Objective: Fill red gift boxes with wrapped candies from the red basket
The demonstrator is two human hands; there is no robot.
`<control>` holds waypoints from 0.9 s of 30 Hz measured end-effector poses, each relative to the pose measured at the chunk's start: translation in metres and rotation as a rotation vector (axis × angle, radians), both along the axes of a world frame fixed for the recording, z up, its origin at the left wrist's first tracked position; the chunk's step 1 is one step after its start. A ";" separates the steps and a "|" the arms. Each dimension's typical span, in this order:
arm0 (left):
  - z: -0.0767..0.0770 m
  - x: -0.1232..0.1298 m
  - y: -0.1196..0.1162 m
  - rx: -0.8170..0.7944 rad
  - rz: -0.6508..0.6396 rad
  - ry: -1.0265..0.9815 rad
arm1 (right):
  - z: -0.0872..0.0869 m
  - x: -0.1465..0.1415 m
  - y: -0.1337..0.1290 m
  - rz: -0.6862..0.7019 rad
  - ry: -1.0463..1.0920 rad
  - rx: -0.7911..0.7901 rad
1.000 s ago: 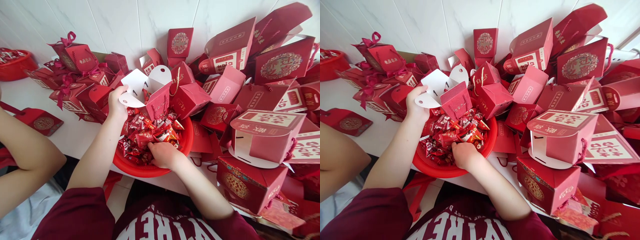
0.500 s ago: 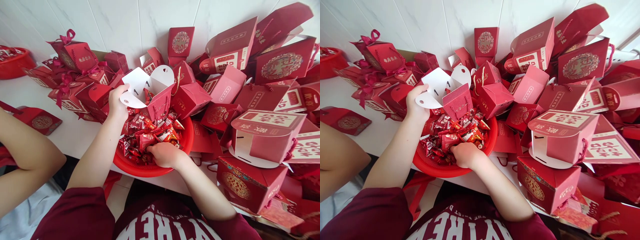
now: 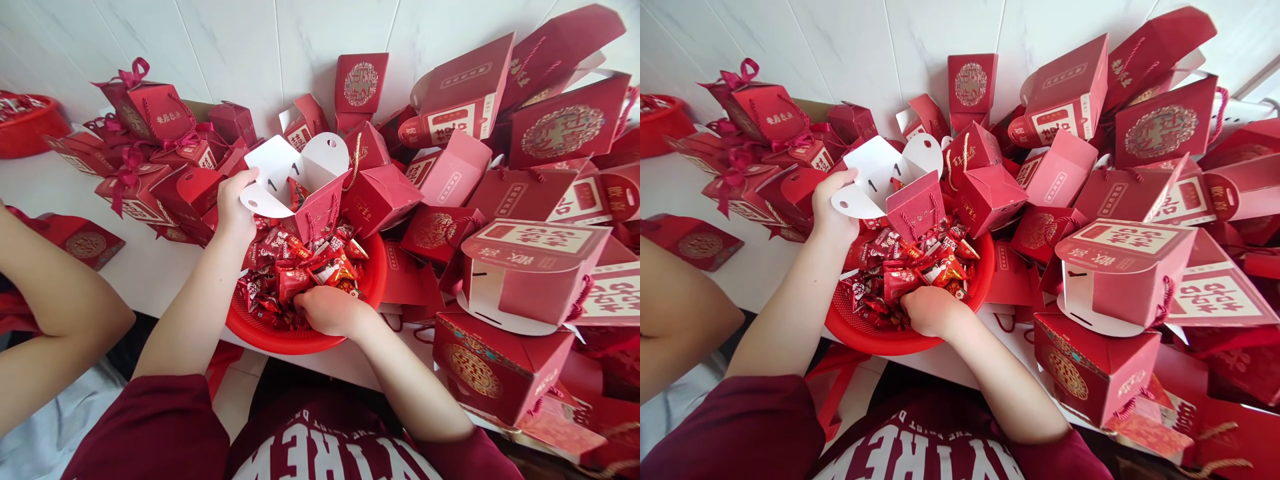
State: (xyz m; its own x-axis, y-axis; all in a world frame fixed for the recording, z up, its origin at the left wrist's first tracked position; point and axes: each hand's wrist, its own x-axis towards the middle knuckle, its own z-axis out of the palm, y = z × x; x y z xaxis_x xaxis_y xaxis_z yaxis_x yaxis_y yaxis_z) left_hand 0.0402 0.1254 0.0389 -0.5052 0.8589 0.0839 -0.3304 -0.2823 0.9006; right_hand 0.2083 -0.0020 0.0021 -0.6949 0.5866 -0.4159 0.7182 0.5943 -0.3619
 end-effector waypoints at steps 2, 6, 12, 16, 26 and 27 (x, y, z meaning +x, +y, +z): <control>-0.001 0.000 0.000 0.007 -0.004 0.001 | 0.001 -0.001 0.000 0.010 -0.010 -0.010; -0.001 -0.001 0.000 0.011 -0.008 0.006 | 0.002 -0.002 -0.001 0.009 -0.008 -0.007; 0.000 -0.001 -0.001 -0.011 -0.004 0.031 | 0.001 0.008 -0.001 -0.011 0.162 -0.017; -0.001 -0.001 -0.001 -0.014 -0.026 0.029 | -0.002 0.017 -0.001 -0.152 0.559 -0.132; -0.003 -0.001 -0.001 -0.007 -0.046 0.044 | -0.008 0.016 -0.004 -0.273 0.638 -0.019; -0.003 -0.001 -0.002 -0.008 -0.046 0.045 | -0.008 0.016 -0.005 -0.276 0.624 -0.008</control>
